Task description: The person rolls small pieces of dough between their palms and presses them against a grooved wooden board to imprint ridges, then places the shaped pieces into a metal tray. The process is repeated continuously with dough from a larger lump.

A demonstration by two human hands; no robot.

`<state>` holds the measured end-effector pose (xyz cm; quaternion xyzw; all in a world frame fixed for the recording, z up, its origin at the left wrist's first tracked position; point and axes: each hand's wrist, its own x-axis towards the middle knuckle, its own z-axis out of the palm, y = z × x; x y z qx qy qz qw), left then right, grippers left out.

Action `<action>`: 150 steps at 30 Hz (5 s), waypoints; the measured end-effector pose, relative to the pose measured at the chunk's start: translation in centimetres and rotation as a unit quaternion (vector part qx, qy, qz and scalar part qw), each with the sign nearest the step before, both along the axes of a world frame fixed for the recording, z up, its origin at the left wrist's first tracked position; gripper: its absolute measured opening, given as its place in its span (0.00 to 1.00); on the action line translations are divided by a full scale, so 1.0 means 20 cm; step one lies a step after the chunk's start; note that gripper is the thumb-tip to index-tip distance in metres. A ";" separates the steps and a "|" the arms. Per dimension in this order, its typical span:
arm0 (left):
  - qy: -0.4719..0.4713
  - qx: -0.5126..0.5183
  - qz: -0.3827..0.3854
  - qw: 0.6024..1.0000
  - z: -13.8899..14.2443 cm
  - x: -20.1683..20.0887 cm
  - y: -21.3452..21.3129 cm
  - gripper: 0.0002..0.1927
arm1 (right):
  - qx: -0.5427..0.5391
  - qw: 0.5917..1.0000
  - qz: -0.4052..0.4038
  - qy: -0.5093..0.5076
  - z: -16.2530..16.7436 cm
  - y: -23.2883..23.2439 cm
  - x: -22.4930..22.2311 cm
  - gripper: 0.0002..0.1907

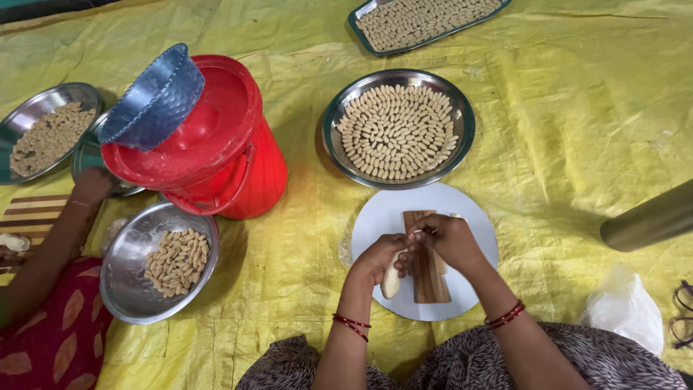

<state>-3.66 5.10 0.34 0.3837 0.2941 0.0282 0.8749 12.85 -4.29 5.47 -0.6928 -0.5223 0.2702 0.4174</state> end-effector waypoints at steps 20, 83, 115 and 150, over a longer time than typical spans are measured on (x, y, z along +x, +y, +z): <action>0.060 -0.021 0.031 0.997 -0.04 -0.01 0.00 0.12 | -0.002 0.990 0.130 -0.063 -0.09 -0.02 0.03 0.07; 0.041 -0.052 0.009 0.998 -0.03 -0.03 0.01 0.12 | 0.062 0.969 0.139 -0.195 -0.01 -0.04 -0.01 0.06; 0.006 -0.020 0.036 0.999 0.03 -0.03 0.00 0.21 | -0.109 0.989 0.083 0.051 -0.15 0.02 0.17 0.21; 0.052 0.058 -0.073 0.994 0.02 -0.07 0.02 0.22 | 0.050 0.977 0.163 -0.129 0.07 -0.04 -0.01 0.10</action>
